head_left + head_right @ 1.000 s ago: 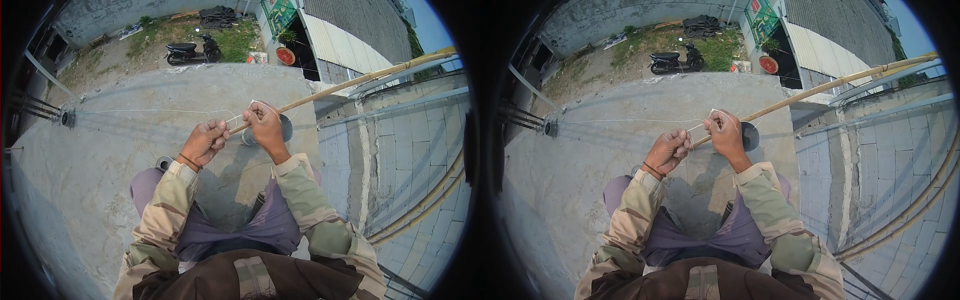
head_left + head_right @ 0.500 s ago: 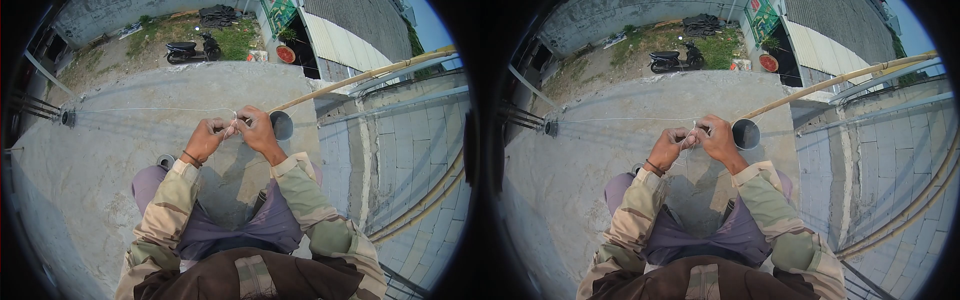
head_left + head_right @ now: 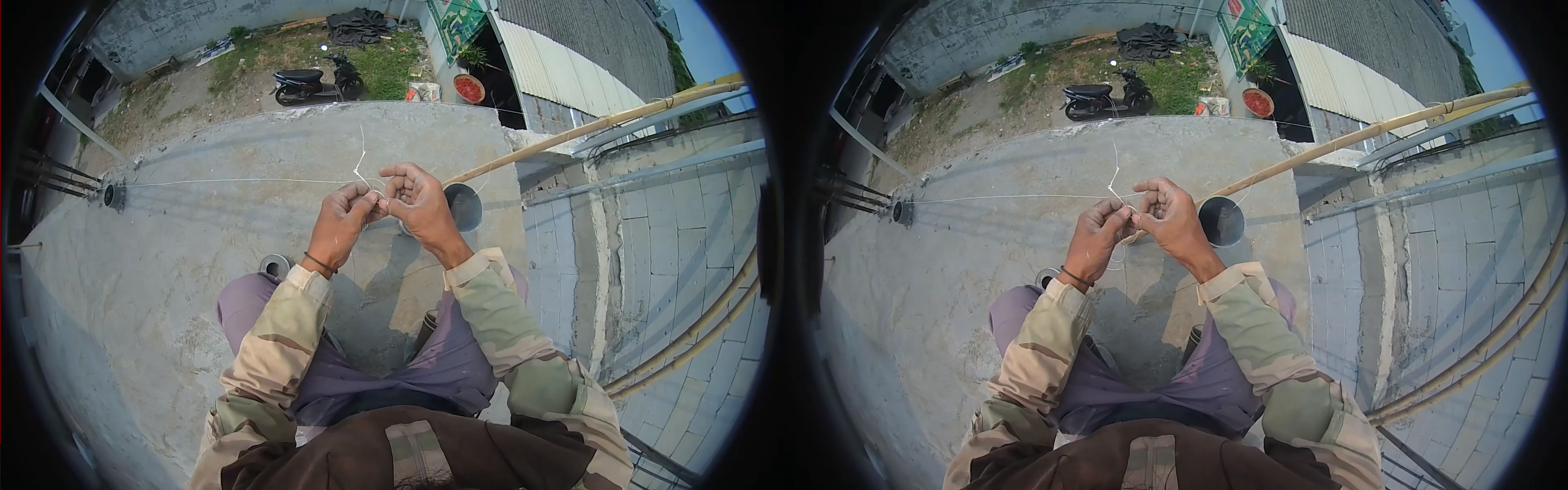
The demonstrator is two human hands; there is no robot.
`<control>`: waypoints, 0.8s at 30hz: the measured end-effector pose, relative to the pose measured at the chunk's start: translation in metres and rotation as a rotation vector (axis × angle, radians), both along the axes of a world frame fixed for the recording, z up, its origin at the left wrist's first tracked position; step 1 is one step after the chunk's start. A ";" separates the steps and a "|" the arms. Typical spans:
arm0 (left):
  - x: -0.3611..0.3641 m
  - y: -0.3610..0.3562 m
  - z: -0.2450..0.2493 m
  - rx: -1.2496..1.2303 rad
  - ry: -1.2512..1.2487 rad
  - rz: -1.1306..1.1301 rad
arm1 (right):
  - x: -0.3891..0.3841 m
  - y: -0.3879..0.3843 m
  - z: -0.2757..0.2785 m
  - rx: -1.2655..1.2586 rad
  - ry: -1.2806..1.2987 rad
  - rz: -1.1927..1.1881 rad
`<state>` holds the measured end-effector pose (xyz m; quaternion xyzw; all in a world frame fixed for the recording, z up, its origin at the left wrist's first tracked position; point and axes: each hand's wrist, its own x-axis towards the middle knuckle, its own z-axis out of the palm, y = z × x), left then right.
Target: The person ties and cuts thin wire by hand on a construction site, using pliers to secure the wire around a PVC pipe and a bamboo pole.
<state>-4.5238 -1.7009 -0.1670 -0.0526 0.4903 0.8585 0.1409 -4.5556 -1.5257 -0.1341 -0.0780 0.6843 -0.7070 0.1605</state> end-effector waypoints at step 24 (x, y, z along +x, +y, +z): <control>-0.001 0.009 -0.006 -0.431 0.051 0.369 | 0.007 -0.015 -0.006 0.542 0.575 -0.097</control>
